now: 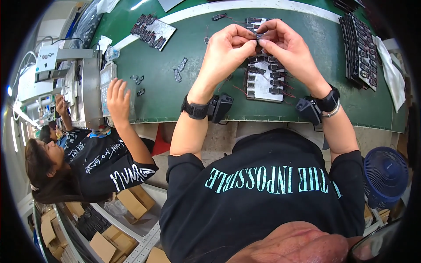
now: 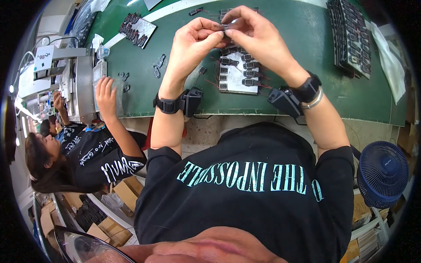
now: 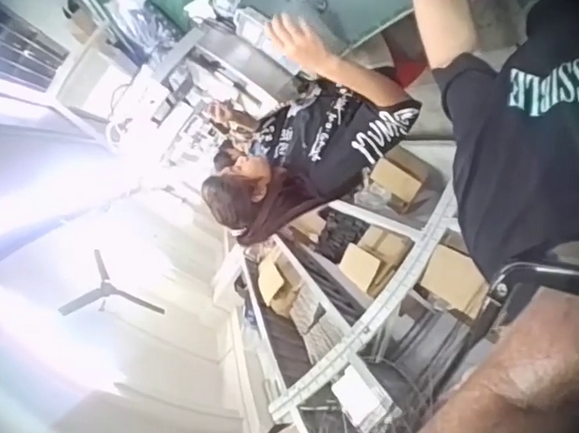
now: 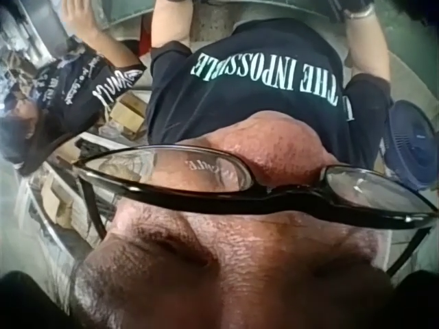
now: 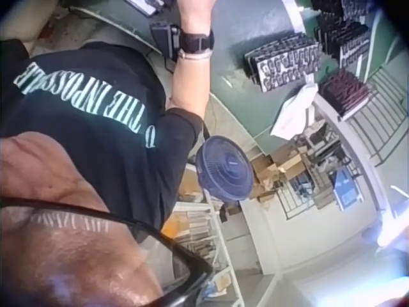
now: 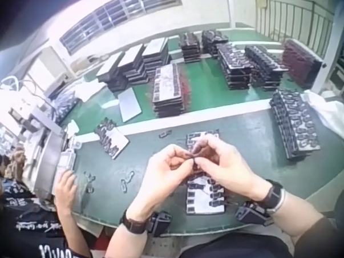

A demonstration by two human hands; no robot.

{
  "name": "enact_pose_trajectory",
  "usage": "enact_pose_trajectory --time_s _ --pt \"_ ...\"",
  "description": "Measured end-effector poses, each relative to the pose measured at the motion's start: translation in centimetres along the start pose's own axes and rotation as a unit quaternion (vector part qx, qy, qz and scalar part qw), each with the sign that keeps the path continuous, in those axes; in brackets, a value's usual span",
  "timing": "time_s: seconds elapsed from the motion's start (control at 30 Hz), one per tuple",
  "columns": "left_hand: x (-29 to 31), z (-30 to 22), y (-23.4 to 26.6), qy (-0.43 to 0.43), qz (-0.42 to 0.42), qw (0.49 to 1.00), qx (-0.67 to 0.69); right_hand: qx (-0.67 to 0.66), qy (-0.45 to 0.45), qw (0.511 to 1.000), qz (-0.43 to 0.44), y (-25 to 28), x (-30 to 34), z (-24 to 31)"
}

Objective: The person picks up a speaker and a frame by hand, aligns them, and presses them together. They then place the assembled unit onto a tray and repeat the process for additional speakers.

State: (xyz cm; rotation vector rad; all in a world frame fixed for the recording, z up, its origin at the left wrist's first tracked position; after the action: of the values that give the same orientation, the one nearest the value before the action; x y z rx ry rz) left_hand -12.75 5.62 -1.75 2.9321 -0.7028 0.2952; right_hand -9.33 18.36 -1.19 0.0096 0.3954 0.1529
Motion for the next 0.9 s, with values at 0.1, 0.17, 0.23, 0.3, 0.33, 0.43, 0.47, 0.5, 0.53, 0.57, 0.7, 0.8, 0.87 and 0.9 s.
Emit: enact_pose_trajectory --time_s 0.1,0.17,0.23,0.3,0.33,0.43,0.47,0.5,0.53,0.57,0.7,0.8,0.87,0.9 --pt "1.8 -0.3 0.4 -0.038 -0.045 0.994 -0.087 0.141 0.04 0.989 0.032 -1.4 0.3 2.3" --pt "3.1 -1.7 2.3 -0.061 -0.087 0.994 -0.034 0.241 0.099 0.966 -0.004 -1.4 -0.2 5.9" --pt "4.3 -2.1 4.2 -0.076 -0.113 0.991 -0.009 0.287 0.132 0.949 -0.02 -1.6 0.4 7.2" --pt "5.3 -1.0 6.2 -0.054 -0.125 0.99 0.032 0.385 0.198 0.896 0.1 -3.8 2.4 7.0" --pt "5.6 -0.3 6.6 -0.043 -0.129 0.989 0.053 0.431 0.228 0.859 0.159 -5.1 3.4 6.6" --pt "6.8 0.7 7.0 -0.041 -0.145 0.985 0.079 0.457 0.22 0.843 0.178 -6.4 4.3 5.8" --pt "7.1 1.0 7.3 -0.038 -0.153 0.983 0.091 0.47 0.215 0.836 0.187 -6.7 4.4 5.6" --pt "7.1 1.2 7.2 -0.039 -0.153 0.983 0.09 0.469 0.215 0.836 0.187 -6.8 4.4 5.6" --pt "7.1 1.5 7.2 -0.034 -0.154 0.982 0.102 0.469 0.212 0.836 0.188 -7.0 4.5 5.6" --pt "7.2 1.8 7.2 -0.03 -0.156 0.981 0.114 0.469 0.208 0.837 0.19 -7.1 4.5 5.6" --pt "6.9 2.9 7.1 -0.014 -0.154 0.981 0.119 0.455 0.198 0.848 0.184 -7.3 4.1 5.3" --pt "6.5 3.2 6.7 -0.011 -0.147 0.982 0.115 0.447 0.193 0.855 0.177 -7.1 3.9 5.0" --pt "6.3 3.1 6.4 -0.016 -0.142 0.983 0.116 0.442 0.191 0.859 0.177 -7.0 3.8 4.9" --pt "6.4 3.1 6.4 -0.017 -0.142 0.983 0.115 0.442 0.192 0.858 0.177 -7.0 3.8 4.9"
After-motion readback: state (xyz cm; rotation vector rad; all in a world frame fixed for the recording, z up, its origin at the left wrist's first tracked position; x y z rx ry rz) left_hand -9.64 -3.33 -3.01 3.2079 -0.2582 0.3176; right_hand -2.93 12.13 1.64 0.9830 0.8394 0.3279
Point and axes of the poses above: each hand's wrist, its own x-axis away from the middle knuckle, its own y-axis out of the back of the hand, z = x × y, the point moved 10 cm from there along -x, towards the middle knuckle, and after that the axes turned 14 degrees about y, right-handed, at the moved point
